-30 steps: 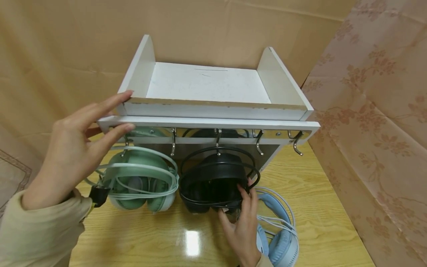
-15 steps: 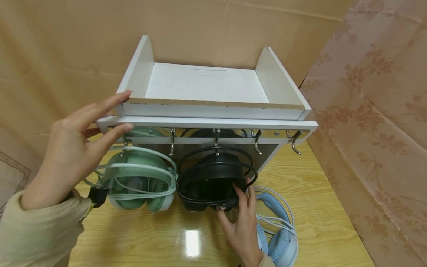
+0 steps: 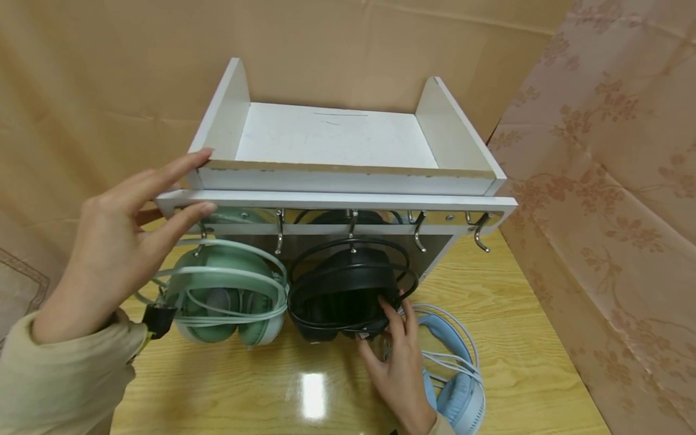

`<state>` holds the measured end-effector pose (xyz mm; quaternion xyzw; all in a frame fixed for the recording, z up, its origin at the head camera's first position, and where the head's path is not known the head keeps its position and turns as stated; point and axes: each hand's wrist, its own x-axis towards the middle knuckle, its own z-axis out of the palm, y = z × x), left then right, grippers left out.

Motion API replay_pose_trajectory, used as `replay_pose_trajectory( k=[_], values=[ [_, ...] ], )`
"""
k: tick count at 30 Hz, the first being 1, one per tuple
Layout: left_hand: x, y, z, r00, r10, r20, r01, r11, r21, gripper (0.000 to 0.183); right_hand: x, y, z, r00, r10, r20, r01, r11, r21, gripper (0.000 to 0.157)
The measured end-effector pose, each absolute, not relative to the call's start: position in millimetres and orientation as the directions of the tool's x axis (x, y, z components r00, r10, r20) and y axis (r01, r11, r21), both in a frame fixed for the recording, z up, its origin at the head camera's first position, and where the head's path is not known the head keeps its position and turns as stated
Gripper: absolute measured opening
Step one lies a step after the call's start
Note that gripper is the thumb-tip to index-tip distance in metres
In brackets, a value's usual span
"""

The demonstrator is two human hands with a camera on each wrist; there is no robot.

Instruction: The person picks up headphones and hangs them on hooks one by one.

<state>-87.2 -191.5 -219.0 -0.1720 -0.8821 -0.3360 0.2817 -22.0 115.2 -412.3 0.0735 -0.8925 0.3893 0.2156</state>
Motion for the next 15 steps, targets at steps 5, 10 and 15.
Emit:
replay_pose_trajectory(
  k=[5, 10, 15],
  values=[
    [-87.4, -191.2, -219.2, -0.778, 0.112, 0.618, 0.494, 0.716, 0.493, 0.064, -20.9, 117.3, -411.5, -0.906, 0.030, 0.423, -0.289, 0.686, -0.667, 0.071],
    [-87.5, -191.0, -218.5, -0.782, 0.111, 0.614, 0.486, 0.725, 0.488, 0.064, -20.3, 118.6, -411.3, -0.901, 0.011, 0.433, -0.309, 0.686, -0.659, 0.072],
    [-88.1, -191.6, -219.8, -0.776, 0.107, 0.621, 0.493, 0.718, 0.492, 0.064, -19.3, 118.3, -411.0, -0.901, 0.007, 0.433, -0.311, 0.685, -0.658, 0.071]
  ],
)
